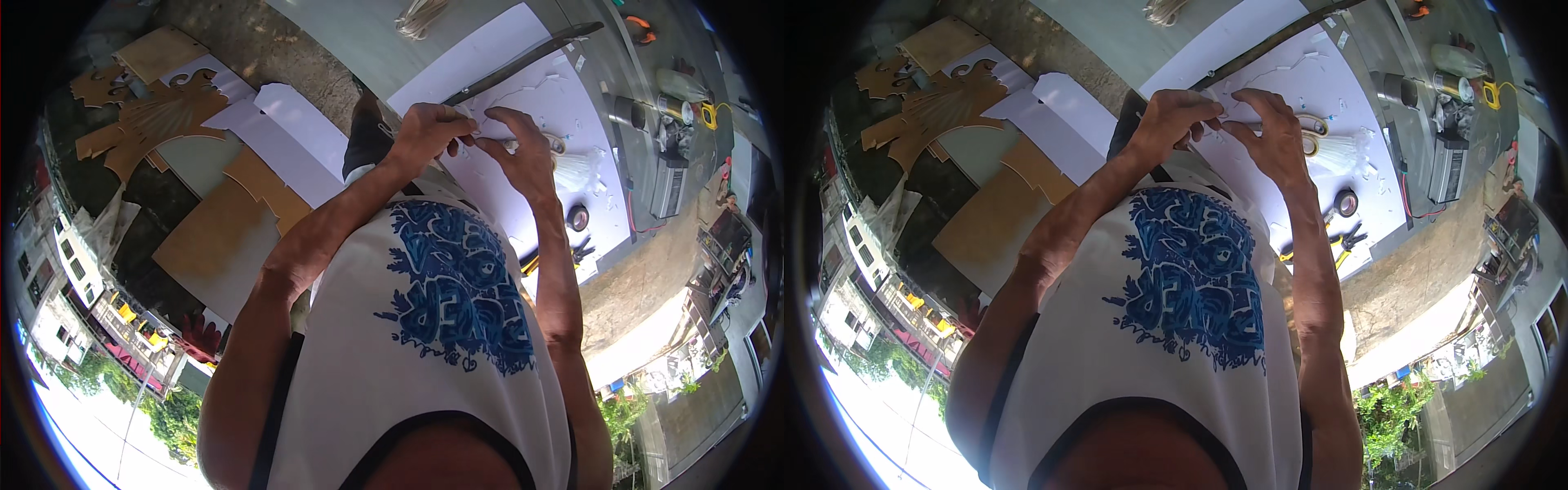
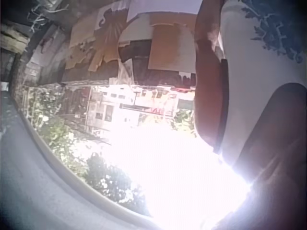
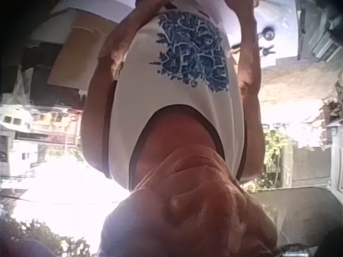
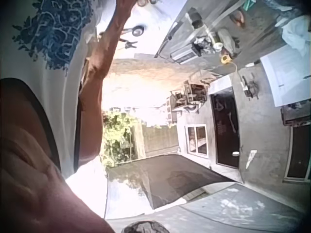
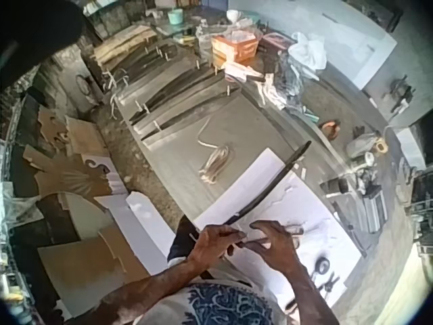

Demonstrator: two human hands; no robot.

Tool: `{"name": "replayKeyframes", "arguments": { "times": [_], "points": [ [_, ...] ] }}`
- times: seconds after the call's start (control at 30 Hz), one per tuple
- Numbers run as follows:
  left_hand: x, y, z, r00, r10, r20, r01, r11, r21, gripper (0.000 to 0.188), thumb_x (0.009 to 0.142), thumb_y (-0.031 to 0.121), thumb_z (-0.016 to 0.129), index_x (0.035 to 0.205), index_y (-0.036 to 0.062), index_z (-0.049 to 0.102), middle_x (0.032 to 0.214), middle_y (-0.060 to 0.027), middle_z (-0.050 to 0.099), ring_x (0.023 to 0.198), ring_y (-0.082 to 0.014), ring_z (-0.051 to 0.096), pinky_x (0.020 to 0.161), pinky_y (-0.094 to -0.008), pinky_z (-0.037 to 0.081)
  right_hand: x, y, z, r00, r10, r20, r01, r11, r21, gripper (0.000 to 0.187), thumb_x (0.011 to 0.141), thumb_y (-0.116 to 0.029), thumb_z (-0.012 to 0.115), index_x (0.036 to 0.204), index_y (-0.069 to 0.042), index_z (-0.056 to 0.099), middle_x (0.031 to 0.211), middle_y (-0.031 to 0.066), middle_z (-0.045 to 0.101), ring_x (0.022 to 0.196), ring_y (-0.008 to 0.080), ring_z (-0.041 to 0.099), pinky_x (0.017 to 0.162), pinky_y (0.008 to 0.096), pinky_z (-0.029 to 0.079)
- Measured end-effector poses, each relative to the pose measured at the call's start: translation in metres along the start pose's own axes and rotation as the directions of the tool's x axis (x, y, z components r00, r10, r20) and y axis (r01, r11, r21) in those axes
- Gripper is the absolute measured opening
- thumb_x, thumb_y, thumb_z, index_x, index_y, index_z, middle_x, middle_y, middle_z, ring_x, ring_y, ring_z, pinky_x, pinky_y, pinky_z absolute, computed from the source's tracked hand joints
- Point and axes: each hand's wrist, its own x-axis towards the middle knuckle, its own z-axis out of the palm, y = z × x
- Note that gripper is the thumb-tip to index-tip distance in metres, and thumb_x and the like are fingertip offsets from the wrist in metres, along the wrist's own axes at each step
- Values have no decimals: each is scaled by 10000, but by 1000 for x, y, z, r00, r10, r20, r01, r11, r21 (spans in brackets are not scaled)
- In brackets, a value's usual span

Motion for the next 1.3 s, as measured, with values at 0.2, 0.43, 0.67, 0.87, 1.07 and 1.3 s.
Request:
{"name": "replayKeyframes", "arguments": {
  "times": [0.2,0.43,0.67,0.87,1.07,1.3],
  "points": [
    [-1,5,2,999,45,-12,-45,999,24,250,903,237,712,929,-7,755,750,-53,695,576,-75,509,457,-229,365,4,12,14,957,-268,-110,252,957,-144,291,824,-95,776,1102,-86,692,1032,78,710,967,281,662,903,426,482],
    [0,-3,-5,830,530,-173,-387,772,505,167,877,181,733,914,22,764,709,-108,684,495,-139,553,493,-290,457,28,-3,-8,983,-149,-111,147,989,-20,178,855,-70,762,1030,-58,730,811,94,652,654,217,604,603,329,479],
    [-2,-9,-30,481,867,130,-513,158,844,153,800,103,767,948,66,769,925,-100,701,808,-273,650,717,-384,539,56,-2,-24,989,-141,-39,132,974,-184,158,862,-156,769,995,-70,767,819,58,676,647,192,625,633,318,501],
    [2,-16,-38,544,817,192,-504,136,853,273,784,100,765,1057,93,753,1116,-56,662,1032,-276,608,866,-436,497,72,8,-16,997,-72,12,72,996,51,141,869,-85,738,1001,-42,761,862,37,708,720,118,638,665,289,514],
    [4,-19,-39,531,805,264,-527,70,847,343,772,99,766,1114,90,738,1143,-78,659,1058,-289,611,882,-429,502,78,15,-15,999,21,36,-22,1000,21,151,845,-81,722,978,-23,764,858,61,724,744,126,659,696,270,524],
    [9,-24,-37,522,802,289,-535,44,843,402,759,134,756,1160,101,735,1139,-68,654,1079,-271,592,880,-424,492,80,22,-2,997,-27,-68,16,987,-157,126,827,-141,720,923,-85,779,827,69,730,717,244,706,688,332,547]
  ]
}}
